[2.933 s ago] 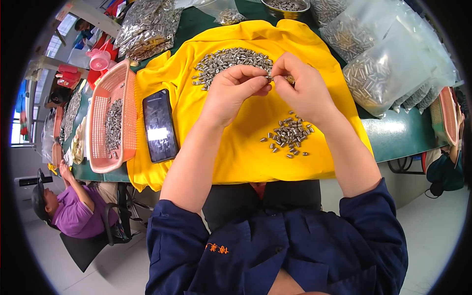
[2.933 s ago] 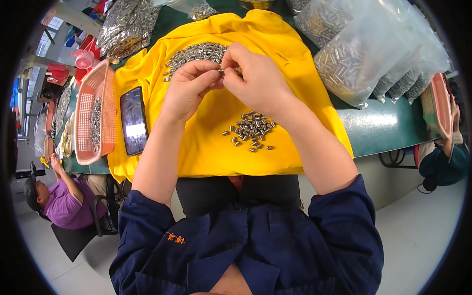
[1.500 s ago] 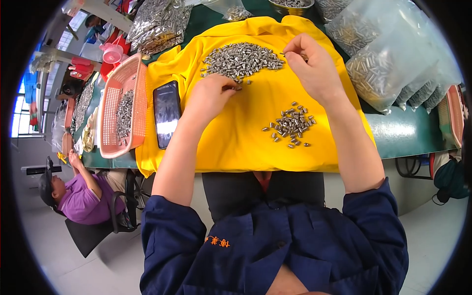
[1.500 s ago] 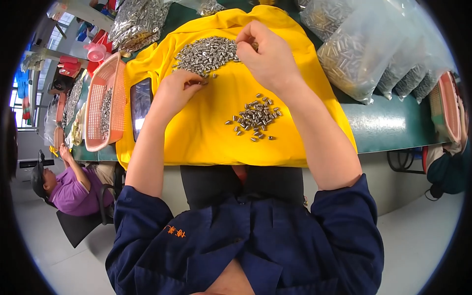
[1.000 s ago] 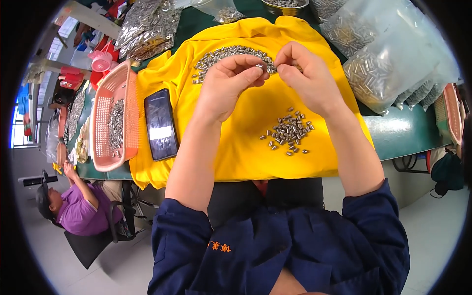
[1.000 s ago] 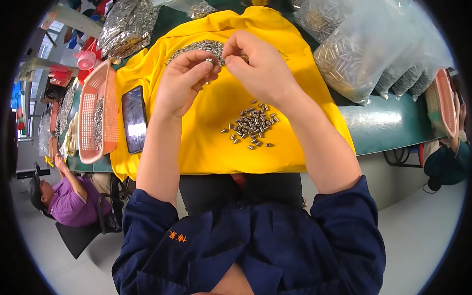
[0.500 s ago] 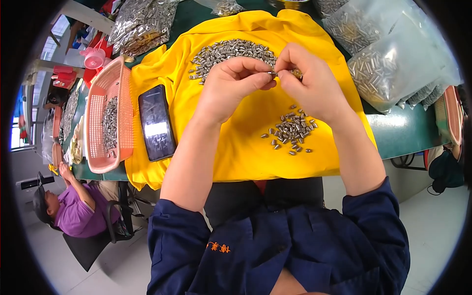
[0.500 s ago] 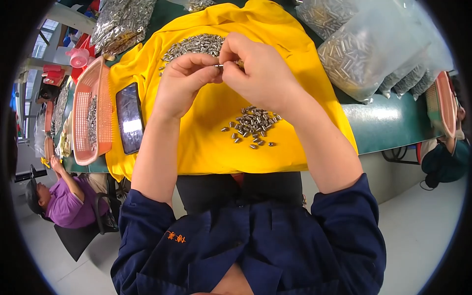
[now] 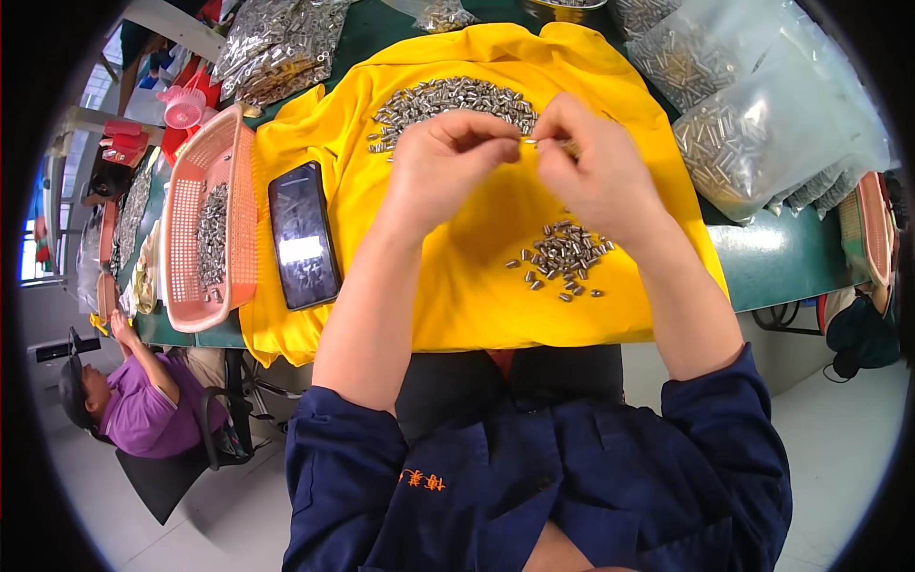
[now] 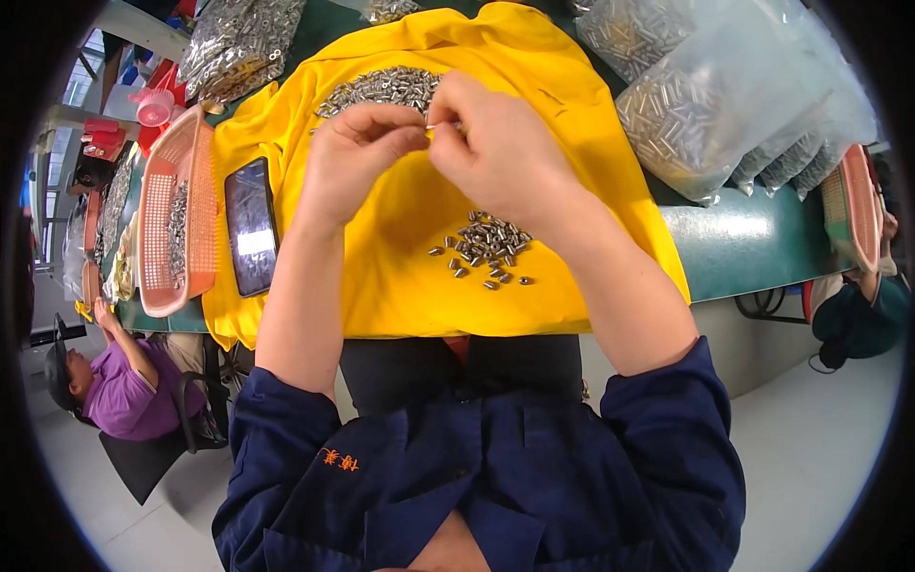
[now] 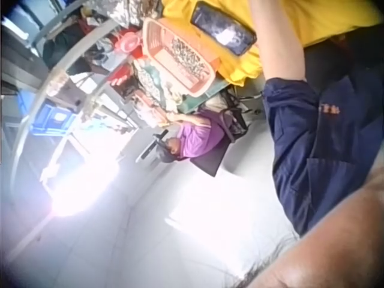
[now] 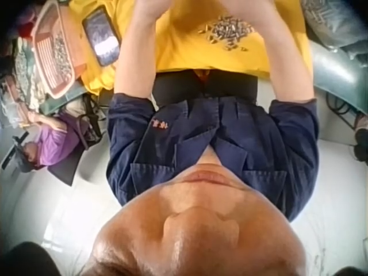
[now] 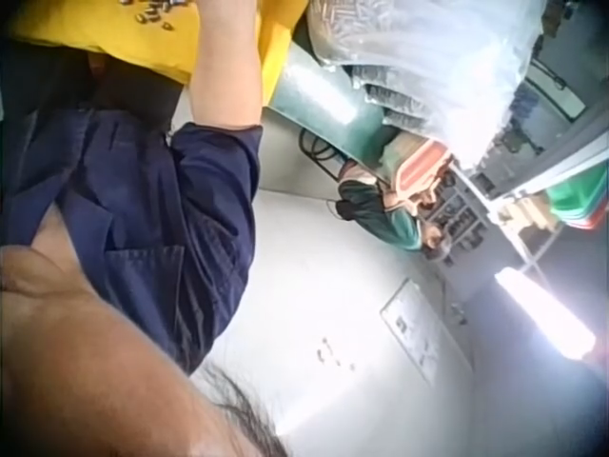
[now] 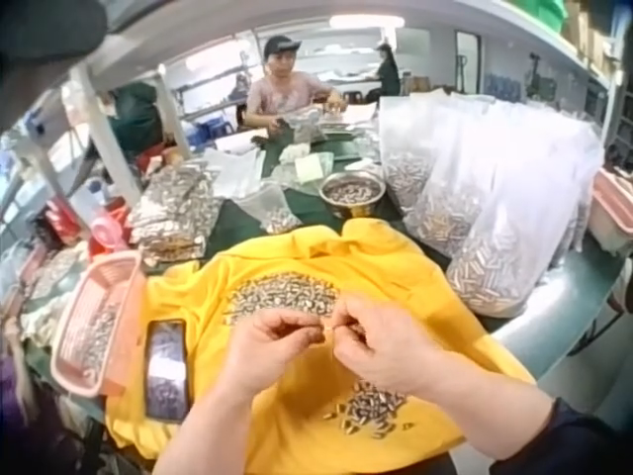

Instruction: Sort and inspect small metal pins on a yellow cloth at a factory workbench.

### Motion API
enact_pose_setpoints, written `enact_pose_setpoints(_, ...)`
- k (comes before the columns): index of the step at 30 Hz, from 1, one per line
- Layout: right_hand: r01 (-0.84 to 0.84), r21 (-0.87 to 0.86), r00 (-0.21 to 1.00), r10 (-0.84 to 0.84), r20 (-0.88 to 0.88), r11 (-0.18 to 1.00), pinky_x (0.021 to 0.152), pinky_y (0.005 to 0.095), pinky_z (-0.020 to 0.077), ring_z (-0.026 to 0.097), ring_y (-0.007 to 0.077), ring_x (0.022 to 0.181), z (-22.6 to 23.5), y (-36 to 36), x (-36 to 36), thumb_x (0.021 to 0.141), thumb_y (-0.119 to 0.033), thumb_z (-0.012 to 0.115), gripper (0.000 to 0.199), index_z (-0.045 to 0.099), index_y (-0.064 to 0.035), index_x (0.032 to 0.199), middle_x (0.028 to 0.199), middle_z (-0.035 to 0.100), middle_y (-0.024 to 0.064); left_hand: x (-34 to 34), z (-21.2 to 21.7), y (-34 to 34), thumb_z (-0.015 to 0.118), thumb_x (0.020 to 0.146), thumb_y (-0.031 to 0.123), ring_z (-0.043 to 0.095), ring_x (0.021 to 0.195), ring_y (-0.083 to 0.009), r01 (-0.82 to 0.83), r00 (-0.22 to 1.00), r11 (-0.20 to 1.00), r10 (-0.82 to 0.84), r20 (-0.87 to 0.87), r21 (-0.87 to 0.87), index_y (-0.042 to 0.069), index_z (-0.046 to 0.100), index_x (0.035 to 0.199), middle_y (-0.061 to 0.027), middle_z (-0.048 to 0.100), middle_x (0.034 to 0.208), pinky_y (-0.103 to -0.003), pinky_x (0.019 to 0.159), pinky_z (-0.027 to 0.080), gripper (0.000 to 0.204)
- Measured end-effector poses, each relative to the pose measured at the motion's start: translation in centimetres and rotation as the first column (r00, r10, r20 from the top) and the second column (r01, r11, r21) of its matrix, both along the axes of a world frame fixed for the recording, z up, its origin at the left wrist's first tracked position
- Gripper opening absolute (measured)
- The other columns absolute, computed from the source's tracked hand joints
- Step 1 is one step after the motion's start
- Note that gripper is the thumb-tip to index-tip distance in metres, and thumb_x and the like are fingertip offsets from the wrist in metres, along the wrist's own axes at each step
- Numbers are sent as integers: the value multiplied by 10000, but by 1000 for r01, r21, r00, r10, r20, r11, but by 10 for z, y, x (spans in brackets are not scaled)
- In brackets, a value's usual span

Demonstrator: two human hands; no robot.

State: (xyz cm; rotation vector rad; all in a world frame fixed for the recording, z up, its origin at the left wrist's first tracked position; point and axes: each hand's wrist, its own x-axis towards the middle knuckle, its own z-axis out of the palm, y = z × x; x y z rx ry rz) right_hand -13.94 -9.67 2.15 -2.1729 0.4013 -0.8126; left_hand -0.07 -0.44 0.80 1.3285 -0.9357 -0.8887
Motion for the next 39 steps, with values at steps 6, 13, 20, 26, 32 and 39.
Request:
enact_pose_setpoints(6, -43, 185, 998, 33, 59, 982, 549, 245, 394, 465, 115, 585, 6, -3, -4, 731, -73, 473, 68, 478, -24, 777, 655, 496, 44, -1, 2, 1, 579, 743, -30, 597, 741, -137, 30, 990, 995, -43, -138, -92, -20, 582, 877, -81, 614, 811, -226, 697, 477, 135)
enact_pose_setpoints(13, -115, 252, 992, 96, 88, 961, 549, 251, 394, 462, 132, 585, 3, -1, -2, 724, -62, 471, 67, 466, -30, 782, 651, 490, 51, -4, 1, 3, 584, 740, -26, 600, 744, -138, 55, 986, 992, -72, -150, -112, -25, 582, 877, -82, 615, 813, -224, 702, 478, 136)
enact_pose_setpoints(20, -40, 49, 999, 39, 8, 998, 511, 313, 401, 503, 243, 551, 2, 3, 3, 731, -71, 483, 64, 447, -30, 764, 617, 505, 110, -1, 0, 2, 596, 733, -13, 589, 728, -111, 27, 999, 998, -30, -40, -65, -24, 602, 846, -69, 621, 794, -207, 677, 474, 113)
enact_pose_setpoints(26, -23, -4, 1000, 23, 12, 1000, 532, 378, 401, 516, 349, 622, -3, 2, 3, 728, -94, 484, 74, 452, -58, 783, 643, 524, 153, -7, 9, 2, 616, 711, 11, 574, 702, -78, -73, 982, 994, 56, 181, 86, -16, 619, 811, -46, 625, 772, -185, 645, 455, 104)
enact_pose_setpoints(32, -4, 53, 999, 1, 48, 999, 537, 336, 412, 526, 281, 580, 16, -6, -9, 722, -79, 488, 58, 479, -53, 773, 636, 527, 128, 20, -4, 11, 595, 711, -7, 577, 676, -134, -49, 972, 997, 36, -234, -51, -10, 564, 800, -65, 597, 750, -232, 652, 459, 95)
enact_pose_setpoints(39, 140, 54, 945, -150, 292, 989, 497, 282, 398, 501, 206, 521, 12, -6, -7, 708, -23, 514, 69, 473, -37, 762, 606, 500, 85, 16, 17, -49, 601, 711, 151, 583, 684, -145, -88, 767, 987, -19, 642, 134, 43, 622, 839, -80, 620, 770, -255, 650, 449, 170)
